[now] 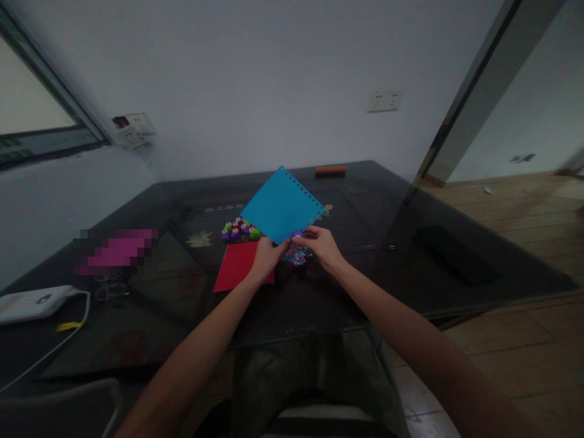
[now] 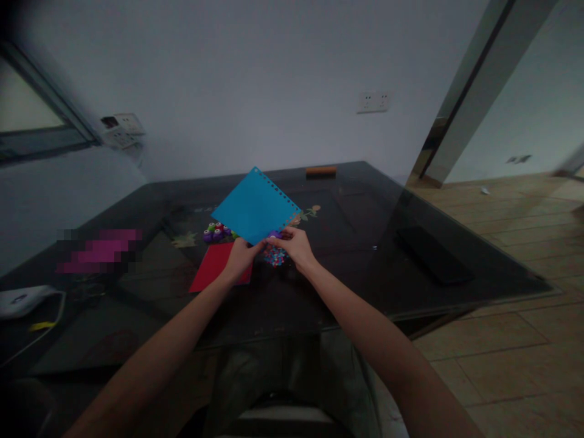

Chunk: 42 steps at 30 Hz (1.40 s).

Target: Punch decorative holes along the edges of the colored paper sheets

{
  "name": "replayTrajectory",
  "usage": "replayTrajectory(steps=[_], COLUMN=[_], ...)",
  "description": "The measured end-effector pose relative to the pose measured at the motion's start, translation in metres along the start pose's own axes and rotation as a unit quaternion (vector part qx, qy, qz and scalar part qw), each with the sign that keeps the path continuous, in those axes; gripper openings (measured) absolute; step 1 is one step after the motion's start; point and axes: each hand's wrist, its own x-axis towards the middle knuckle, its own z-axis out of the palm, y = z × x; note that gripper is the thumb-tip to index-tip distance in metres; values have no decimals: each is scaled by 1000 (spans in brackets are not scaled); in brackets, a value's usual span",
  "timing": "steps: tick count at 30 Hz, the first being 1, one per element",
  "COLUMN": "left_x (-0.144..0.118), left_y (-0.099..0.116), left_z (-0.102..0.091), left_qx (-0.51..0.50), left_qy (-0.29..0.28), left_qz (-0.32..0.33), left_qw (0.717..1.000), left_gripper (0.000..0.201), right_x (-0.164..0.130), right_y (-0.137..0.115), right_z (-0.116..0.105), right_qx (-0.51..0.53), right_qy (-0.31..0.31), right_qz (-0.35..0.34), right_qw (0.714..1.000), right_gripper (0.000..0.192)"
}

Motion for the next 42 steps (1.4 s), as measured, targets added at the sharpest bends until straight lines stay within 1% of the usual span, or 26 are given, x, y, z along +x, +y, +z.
replayTrajectory(steps=[9,15,24,34,42], left_x=[1,0,0,-1,-3], left_y=[-2,0,-1,-1,4], left_z=[0,0,0,1,1], left_qx=[19,17,26,5,23], left_qy=[0,1,-5,1,11], left_qz=[13,30,6,28,36], left_qw=[1000,999,1000,1000,999], left_gripper=[30,29,30,28,25], right_x=[0,1,1,1,0], right_y=[0,-1,0,1,0], right_z=[1,1,0,0,-1], right_qx=[11,9,-1,1,8], right_qy=[2,5,6,13,4], right_qz=[0,1,1,-3,-10], right_qw=[1000,1000,1000,1000,1000], right_gripper=[35,36,37,36,36])
